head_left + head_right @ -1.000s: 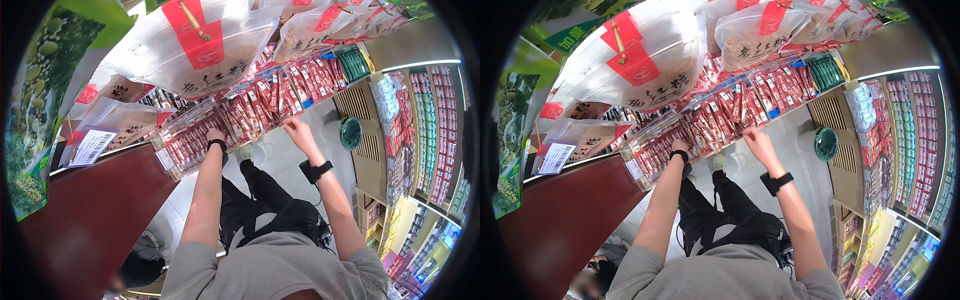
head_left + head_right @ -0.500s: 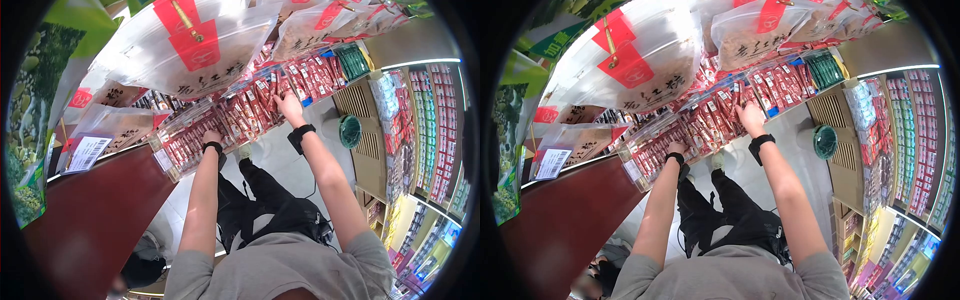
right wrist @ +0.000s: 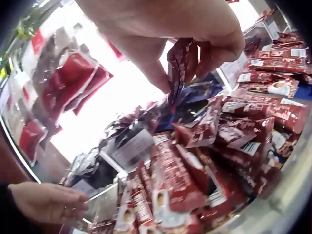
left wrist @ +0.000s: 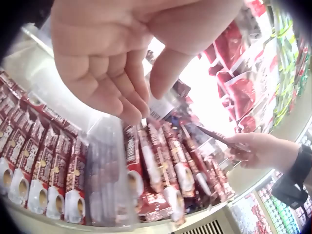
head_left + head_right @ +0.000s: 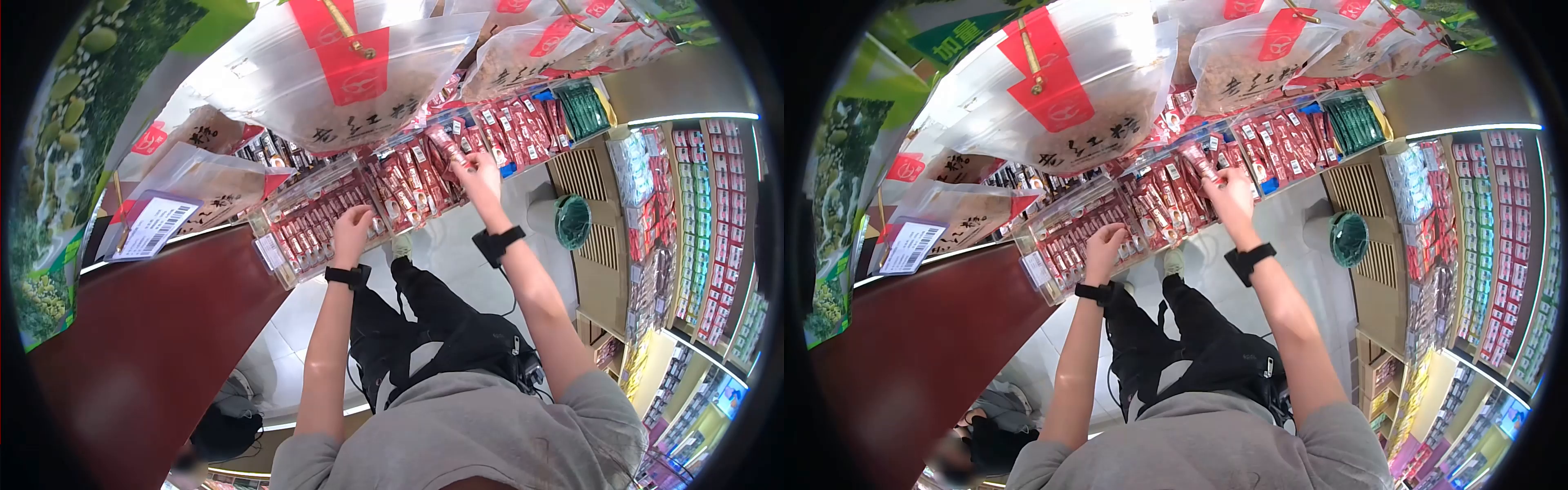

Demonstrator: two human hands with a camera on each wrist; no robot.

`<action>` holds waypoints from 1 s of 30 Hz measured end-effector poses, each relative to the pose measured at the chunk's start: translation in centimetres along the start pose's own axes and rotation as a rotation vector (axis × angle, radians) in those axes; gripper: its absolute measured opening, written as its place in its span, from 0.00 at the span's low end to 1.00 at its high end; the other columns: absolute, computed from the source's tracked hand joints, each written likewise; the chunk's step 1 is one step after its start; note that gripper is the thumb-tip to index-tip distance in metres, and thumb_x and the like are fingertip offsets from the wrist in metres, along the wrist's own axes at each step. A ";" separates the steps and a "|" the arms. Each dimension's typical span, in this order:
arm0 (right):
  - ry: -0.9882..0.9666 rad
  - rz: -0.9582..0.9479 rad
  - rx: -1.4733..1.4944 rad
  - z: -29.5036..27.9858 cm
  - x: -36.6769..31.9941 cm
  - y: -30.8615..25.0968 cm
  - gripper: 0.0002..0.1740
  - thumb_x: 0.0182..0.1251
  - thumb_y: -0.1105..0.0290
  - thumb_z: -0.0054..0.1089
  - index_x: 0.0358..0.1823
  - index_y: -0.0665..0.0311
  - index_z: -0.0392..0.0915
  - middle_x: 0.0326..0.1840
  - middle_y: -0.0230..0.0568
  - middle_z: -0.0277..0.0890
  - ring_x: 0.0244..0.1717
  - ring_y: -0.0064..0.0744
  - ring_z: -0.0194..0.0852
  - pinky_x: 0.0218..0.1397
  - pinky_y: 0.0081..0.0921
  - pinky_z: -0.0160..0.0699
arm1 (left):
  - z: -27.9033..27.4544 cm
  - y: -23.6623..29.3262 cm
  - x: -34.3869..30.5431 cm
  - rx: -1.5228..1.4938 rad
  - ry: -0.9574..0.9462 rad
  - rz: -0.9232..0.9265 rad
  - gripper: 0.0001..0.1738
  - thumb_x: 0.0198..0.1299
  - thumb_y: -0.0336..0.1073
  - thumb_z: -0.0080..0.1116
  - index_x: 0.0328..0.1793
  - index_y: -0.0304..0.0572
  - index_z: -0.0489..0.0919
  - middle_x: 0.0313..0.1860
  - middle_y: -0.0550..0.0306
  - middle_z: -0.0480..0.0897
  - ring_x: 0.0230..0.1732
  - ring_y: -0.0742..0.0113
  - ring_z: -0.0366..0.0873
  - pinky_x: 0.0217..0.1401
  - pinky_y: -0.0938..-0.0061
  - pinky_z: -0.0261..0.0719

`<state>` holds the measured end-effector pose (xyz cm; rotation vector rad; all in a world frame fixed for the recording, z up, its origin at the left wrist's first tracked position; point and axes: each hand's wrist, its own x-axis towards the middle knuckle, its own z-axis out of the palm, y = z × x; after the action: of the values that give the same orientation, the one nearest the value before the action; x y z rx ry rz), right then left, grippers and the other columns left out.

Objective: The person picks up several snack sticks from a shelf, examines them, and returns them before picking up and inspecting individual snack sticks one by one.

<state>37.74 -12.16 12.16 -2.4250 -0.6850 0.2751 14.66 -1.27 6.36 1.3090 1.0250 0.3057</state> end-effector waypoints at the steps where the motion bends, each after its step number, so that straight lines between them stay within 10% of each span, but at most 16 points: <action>1: -0.003 -0.103 0.068 -0.3 -1.1 -0.9 0.19 0.46 0.60 0.60 0.31 0.70 0.73 0.31 0.48 0.73 0.35 0.43 0.72 0.39 0.31 0.69 | 0.4 1.1 -0.6 -0.002 0.004 -0.002 0.13 0.55 0.33 0.51 0.43 0.32 0.75 0.35 0.57 0.79 0.35 0.74 0.76 0.36 0.81 0.73; 8: -0.602 0.093 0.789 -0.6 -6.9 -5.6 0.13 0.50 0.76 0.59 0.37 0.69 0.69 0.26 0.31 0.73 0.28 0.15 0.67 0.31 0.16 0.68 | 2.8 7.1 -3.6 -0.544 -0.056 -0.100 0.17 0.59 0.34 0.49 0.53 0.33 0.68 0.40 0.56 0.77 0.38 0.76 0.74 0.40 0.83 0.72; 15: -0.914 0.021 0.858 2.5 -9.3 -6.3 0.15 0.55 0.72 0.56 0.43 0.69 0.69 0.30 0.32 0.74 0.30 0.18 0.72 0.35 0.16 0.70 | -0.5 6.7 -5.0 -0.340 0.082 0.063 0.08 0.59 0.34 0.48 0.40 0.37 0.72 0.35 0.61 0.76 0.35 0.76 0.74 0.40 0.80 0.73; 23: -1.189 0.184 0.730 7.0 -12.5 -6.5 0.11 0.59 0.67 0.51 0.36 0.69 0.71 0.30 0.37 0.75 0.27 0.22 0.74 0.29 0.17 0.75 | -4.8 3.2 -5.2 -0.226 -0.032 -0.289 0.10 0.56 0.33 0.51 0.41 0.34 0.72 0.34 0.59 0.76 0.33 0.73 0.75 0.38 0.80 0.75; 30: -0.438 -0.069 0.442 4.8 -9.3 -3.8 0.09 0.54 0.69 0.54 0.33 0.67 0.73 0.25 0.46 0.75 0.25 0.37 0.74 0.30 0.27 0.70 | -6.3 -0.8 2.8 0.025 -0.037 -0.323 0.09 0.47 0.33 0.60 0.28 0.34 0.76 0.22 0.61 0.76 0.20 0.76 0.72 0.22 0.82 0.70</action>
<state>26.67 -12.16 10.94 -1.9270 -0.7938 0.8506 11.15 4.51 4.94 1.1444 1.1919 0.0235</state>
